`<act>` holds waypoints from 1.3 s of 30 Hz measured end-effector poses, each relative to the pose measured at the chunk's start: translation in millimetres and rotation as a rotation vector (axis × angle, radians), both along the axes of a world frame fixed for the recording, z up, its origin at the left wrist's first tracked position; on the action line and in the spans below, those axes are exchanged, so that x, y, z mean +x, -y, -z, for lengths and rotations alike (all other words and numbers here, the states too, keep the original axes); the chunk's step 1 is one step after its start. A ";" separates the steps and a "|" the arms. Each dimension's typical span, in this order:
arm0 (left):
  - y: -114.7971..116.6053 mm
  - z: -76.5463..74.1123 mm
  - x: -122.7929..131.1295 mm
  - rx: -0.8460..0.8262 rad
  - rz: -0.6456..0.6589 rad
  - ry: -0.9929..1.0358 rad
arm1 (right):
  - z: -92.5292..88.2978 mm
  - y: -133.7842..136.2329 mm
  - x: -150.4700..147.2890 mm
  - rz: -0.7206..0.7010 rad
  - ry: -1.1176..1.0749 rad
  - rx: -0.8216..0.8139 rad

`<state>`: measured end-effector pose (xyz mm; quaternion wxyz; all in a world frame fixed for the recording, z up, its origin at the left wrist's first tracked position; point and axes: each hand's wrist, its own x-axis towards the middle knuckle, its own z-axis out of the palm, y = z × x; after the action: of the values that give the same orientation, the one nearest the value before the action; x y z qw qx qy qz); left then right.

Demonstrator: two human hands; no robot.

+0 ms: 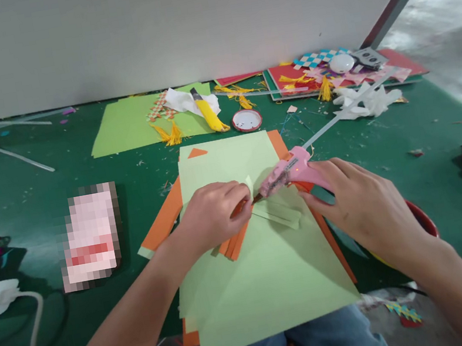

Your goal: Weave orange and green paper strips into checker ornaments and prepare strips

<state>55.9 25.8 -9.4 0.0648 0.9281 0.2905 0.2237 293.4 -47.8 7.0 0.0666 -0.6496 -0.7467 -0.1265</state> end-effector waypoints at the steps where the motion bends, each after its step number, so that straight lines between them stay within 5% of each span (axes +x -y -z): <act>1: 0.0 0.3 -0.2 -0.006 -0.002 0.002 | -0.3 0.1 -0.2 -0.001 -0.001 -0.003; 29: -0.7 -1.9 -1.1 -0.069 -0.017 -0.002 | -1.6 1.0 -1.8 -0.009 -0.010 0.012; 39: 2.0 -7.4 -4.4 -0.222 -0.090 -0.021 | -3.1 1.1 -3.2 0.011 -0.002 0.018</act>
<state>51.5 23.9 -2.0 0.1539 0.9036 0.3554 0.1833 290.3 -48.9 10.1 0.0725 -0.6532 -0.7418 -0.1332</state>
